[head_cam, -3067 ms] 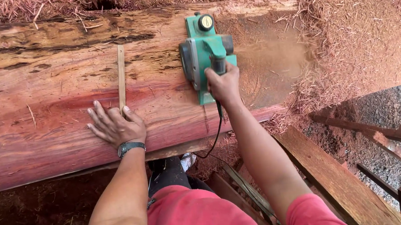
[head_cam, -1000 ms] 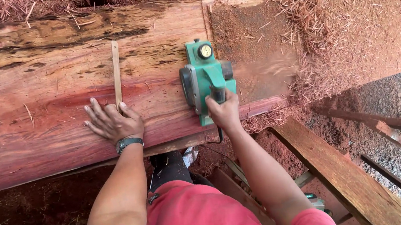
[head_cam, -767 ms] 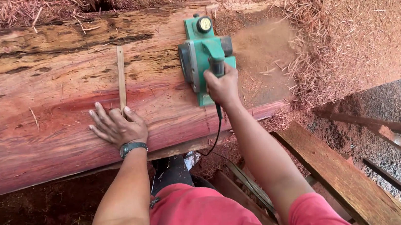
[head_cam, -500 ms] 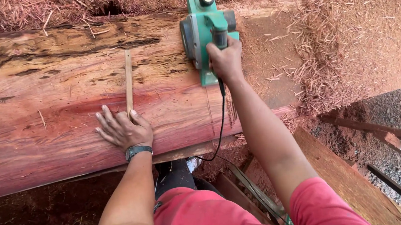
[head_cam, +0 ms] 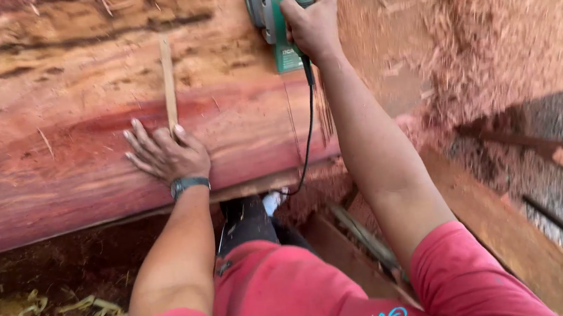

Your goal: Planing a large wooden log using an electric hand planer and a wooden stick to clear shavings

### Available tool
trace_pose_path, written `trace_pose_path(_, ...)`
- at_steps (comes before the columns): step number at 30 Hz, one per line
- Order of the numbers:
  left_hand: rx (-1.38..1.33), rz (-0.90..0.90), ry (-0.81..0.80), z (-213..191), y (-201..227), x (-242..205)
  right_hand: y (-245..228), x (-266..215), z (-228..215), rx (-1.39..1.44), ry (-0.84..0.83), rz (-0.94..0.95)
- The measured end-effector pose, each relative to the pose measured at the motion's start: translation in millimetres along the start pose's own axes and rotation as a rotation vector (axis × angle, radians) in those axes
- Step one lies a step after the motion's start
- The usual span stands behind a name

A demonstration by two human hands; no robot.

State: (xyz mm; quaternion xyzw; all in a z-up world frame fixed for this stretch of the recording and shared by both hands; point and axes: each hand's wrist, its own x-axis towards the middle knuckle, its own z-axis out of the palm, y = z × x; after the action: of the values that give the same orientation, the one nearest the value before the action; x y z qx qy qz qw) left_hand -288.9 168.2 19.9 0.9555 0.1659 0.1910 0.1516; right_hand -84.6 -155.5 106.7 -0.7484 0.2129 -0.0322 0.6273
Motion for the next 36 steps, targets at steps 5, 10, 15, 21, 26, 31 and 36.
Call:
trace_pose_path(5, -0.001, 0.052, 0.045, 3.9, -7.5, -2.3, 66.9, -114.2, -38.4, -0.113, 0.027, -0.076)
trace_pose_path(10, -0.006, 0.079, 0.046, 10.1, -14.0, -2.9, 101.2, -266.2, -87.8, -0.088, 0.021, 0.022)
trace_pose_path(15, -0.025, 0.055, 0.038, 6.5, -12.8, -2.2, 142.3, -414.3, -128.4, -0.119, 0.032, 0.208)
trace_pose_path(21, -0.01, 0.055, 0.02, 9.4, -16.6, -3.1, 153.8, -420.3, -127.5, -0.154, 0.025, 0.217)
trace_pose_path(26, 0.0, 0.054, 0.007, 8.6, -16.9, -2.0, 128.6, -346.8, -107.6, -0.152, -0.013, 0.142)
trace_pose_path(31, 0.007, 0.046, 0.03, 11.6, -16.5, -3.2, 106.8, -281.1, -83.5, -0.219, 0.02, 0.03)
trace_pose_path(36, 0.036, 0.038, 0.012, 11.5, -15.2, -3.9, 95.9, -198.2, -56.4, -0.278, 0.091, -0.04)
